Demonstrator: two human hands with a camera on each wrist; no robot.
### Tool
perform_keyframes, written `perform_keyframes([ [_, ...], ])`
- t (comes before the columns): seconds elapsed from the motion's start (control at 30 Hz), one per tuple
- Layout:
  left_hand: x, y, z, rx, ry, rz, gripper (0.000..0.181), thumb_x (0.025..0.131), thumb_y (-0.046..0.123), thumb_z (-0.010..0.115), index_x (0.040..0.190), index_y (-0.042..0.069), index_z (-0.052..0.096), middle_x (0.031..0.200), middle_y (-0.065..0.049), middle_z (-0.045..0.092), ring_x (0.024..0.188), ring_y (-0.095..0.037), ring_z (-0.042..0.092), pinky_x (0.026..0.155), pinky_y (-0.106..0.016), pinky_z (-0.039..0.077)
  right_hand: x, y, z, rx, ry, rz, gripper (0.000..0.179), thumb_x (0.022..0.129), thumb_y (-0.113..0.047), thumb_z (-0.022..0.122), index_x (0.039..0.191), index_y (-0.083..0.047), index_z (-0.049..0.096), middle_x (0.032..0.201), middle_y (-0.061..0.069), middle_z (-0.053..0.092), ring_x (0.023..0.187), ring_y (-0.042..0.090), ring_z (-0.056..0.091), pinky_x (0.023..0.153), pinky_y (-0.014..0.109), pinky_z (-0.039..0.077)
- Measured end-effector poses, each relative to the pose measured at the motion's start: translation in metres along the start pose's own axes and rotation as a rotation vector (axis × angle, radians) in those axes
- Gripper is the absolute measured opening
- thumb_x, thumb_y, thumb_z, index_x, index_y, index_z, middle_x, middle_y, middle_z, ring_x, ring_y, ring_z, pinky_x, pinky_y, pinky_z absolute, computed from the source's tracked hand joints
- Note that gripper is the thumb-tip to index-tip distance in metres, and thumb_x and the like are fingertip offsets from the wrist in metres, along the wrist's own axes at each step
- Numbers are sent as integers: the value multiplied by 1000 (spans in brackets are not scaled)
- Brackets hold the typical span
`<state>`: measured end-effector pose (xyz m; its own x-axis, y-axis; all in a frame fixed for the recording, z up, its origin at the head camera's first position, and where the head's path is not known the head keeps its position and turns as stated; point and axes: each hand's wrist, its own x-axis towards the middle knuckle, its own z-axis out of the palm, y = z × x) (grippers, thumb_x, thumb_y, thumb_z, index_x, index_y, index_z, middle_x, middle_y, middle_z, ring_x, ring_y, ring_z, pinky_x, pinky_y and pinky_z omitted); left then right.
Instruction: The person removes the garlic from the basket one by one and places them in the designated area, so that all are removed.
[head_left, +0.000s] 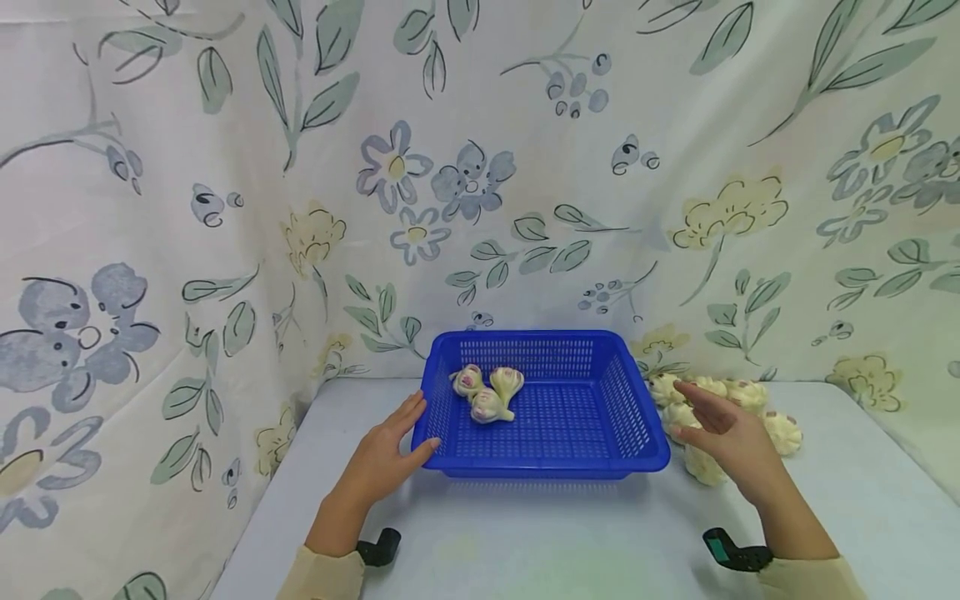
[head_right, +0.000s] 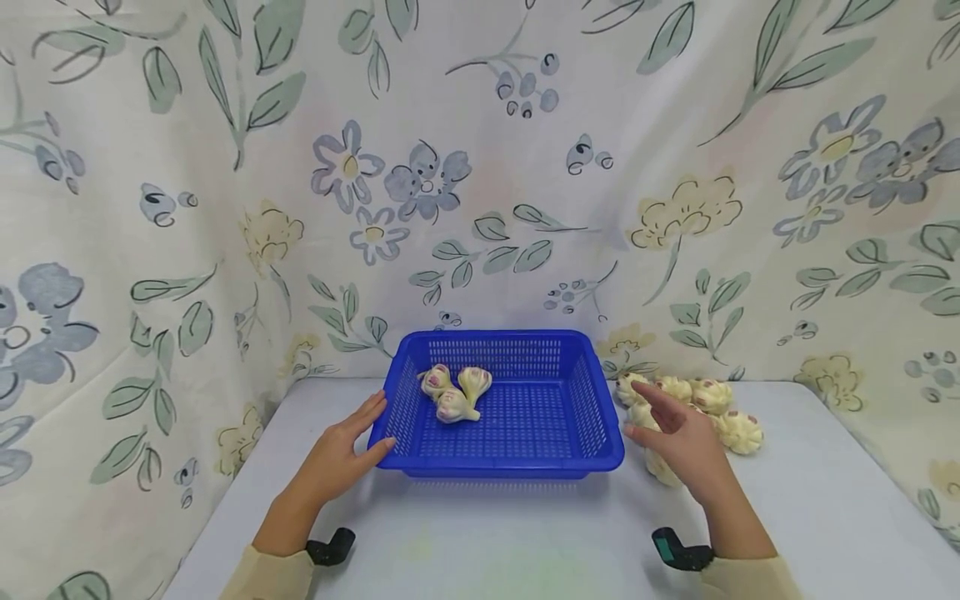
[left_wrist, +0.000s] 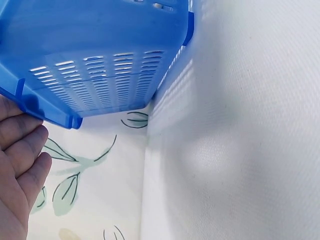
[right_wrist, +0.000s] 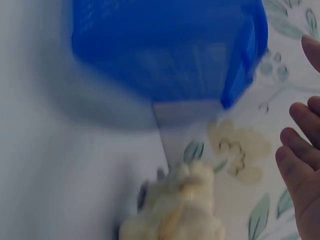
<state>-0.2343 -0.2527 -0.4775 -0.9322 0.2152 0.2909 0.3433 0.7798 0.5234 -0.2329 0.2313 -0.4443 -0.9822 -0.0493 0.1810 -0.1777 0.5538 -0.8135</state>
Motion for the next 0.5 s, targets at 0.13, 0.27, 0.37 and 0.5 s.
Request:
perform_keyframes([
  [0.13,0,0,1,-5,-5,-5,76,92,55,61,151,14,39,160,-2,32,146,-28,33,113,-55,35,6,-17,22,44,-29,-24,69,90,-36,72,149,-14,44,153,12,44,140,40,39,97,7,40],
  [0.27,0,0,1,-7,-2,-1,76,92,55,61,152,14,39,160,-1,32,146,-27,33,113,-54,35,12,-31,47,63,-53,-44,67,89,-41,71,146,-15,48,150,9,48,140,35,43,106,30,42],
  [0.37,0,0,1,-5,3,0,75,92,54,62,151,14,39,160,-1,32,146,-27,33,113,-53,36,17,-40,62,69,-40,-72,65,88,-44,71,143,-15,51,146,9,53,137,34,47,106,42,40],
  [0.5,0,1,1,0,2,-13,75,91,53,63,151,14,40,160,1,32,146,-26,34,113,-53,36,25,-51,82,112,-66,-95,63,87,-42,73,141,-15,54,143,8,56,135,30,50,108,43,41],
])
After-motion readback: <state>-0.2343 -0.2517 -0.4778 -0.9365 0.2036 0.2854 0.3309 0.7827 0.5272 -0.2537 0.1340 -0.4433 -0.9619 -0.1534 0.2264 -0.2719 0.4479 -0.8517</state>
